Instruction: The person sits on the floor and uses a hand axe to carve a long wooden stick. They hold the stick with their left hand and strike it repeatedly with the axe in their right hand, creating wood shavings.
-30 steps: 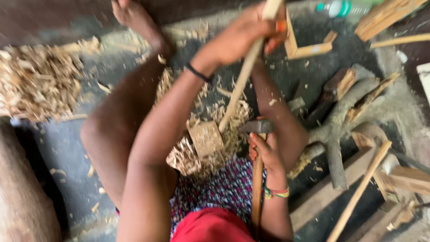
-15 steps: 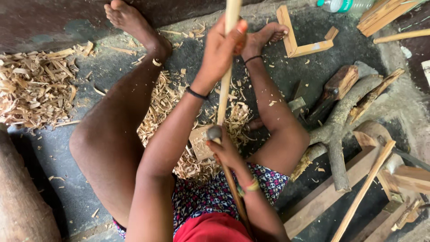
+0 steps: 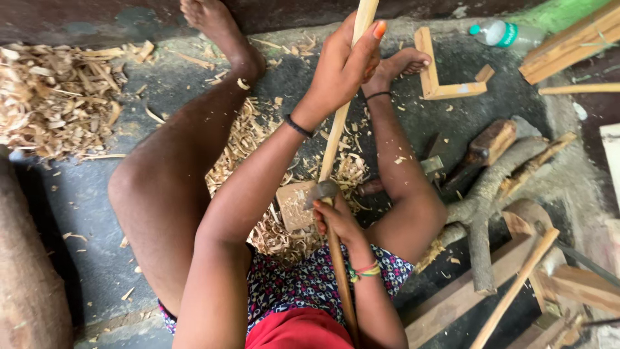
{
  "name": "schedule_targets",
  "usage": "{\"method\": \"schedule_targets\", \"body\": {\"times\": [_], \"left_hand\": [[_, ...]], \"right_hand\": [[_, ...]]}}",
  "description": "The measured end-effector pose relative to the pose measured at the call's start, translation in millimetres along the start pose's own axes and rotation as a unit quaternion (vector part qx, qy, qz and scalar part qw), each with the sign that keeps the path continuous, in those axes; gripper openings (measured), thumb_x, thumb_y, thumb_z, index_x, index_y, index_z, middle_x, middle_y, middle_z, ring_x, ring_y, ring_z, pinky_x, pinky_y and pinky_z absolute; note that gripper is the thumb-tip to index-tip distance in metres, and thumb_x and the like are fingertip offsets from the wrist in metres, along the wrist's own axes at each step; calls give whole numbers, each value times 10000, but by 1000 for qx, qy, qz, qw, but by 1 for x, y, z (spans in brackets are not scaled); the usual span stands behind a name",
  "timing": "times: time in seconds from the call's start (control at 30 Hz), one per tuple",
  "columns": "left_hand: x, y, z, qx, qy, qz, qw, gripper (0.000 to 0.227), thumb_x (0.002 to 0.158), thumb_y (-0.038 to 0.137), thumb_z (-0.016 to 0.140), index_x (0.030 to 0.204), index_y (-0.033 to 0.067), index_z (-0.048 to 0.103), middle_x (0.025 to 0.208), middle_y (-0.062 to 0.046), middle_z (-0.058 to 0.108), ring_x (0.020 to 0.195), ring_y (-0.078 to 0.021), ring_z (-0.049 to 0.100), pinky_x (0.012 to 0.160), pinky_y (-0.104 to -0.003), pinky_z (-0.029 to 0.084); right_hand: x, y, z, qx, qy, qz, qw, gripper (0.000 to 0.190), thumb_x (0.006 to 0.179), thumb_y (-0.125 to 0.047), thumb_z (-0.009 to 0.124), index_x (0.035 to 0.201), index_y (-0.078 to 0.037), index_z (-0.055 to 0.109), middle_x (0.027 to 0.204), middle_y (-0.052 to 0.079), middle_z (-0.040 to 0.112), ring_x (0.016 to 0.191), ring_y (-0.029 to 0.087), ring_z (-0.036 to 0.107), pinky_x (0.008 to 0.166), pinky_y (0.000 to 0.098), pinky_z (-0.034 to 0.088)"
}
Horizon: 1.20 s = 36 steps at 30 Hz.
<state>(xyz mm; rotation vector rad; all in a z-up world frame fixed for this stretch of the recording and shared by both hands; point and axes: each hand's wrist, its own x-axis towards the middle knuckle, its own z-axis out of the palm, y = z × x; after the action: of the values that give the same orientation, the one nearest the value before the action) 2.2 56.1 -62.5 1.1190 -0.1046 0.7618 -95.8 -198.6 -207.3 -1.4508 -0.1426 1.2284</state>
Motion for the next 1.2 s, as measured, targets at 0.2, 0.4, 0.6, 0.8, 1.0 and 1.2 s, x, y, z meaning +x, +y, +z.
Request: {"method": "schedule_targets", "body": {"times": [0.2,0.4,0.6,0.8,1.0,1.2], "left_hand": [[33,21,-15,64,16,50,997,310,1137,307,555,1012,24,562,684,15,558,587,-65,537,520,-253,426],[49,51,-39,171,-46,110,978,409,1153,299,515,845,35,570,636,20,532,557,-62,530,514,-244,428],[22,20,-91,105,27,5,994,370,1143,269,542,881,7,556,639,8,480,521,-81,448,490,-264,357],[52,-49,-161,33,80,-17,996,325,1120,248,554,886,22,565,692,17,568,566,-98,518,510,-275,387],[60,-45,-160,163,86,-3,983,216,1085,240,571,1063,36,637,714,28,595,596,-74,568,524,-256,454],[65,-45,-173,87,17,-26,996,184,1110,218,552,1145,39,568,688,19,559,588,-82,540,538,-260,419]], "right_hand": [[2,2,-6,-8,-12,-11,1000,393,932,-260,677,1223,-144,439,728,39,582,474,111,543,409,261,483],[5,6,-9,-29,-8,-5,1000,333,955,-235,678,1139,-104,432,743,54,583,484,117,545,408,269,474],[9,-5,-4,-10,8,40,999,302,910,-237,639,1134,-180,445,686,36,579,420,124,523,371,275,455],[7,-14,4,-32,-12,30,999,297,949,-252,670,1107,-119,457,700,67,590,451,137,555,390,291,478],[13,-30,12,-41,39,68,996,324,957,-316,643,1154,-136,460,727,76,618,456,126,552,399,289,498],[18,-25,3,-61,47,93,993,347,933,-322,654,1151,-135,461,738,79,632,449,127,548,373,298,481]]}}
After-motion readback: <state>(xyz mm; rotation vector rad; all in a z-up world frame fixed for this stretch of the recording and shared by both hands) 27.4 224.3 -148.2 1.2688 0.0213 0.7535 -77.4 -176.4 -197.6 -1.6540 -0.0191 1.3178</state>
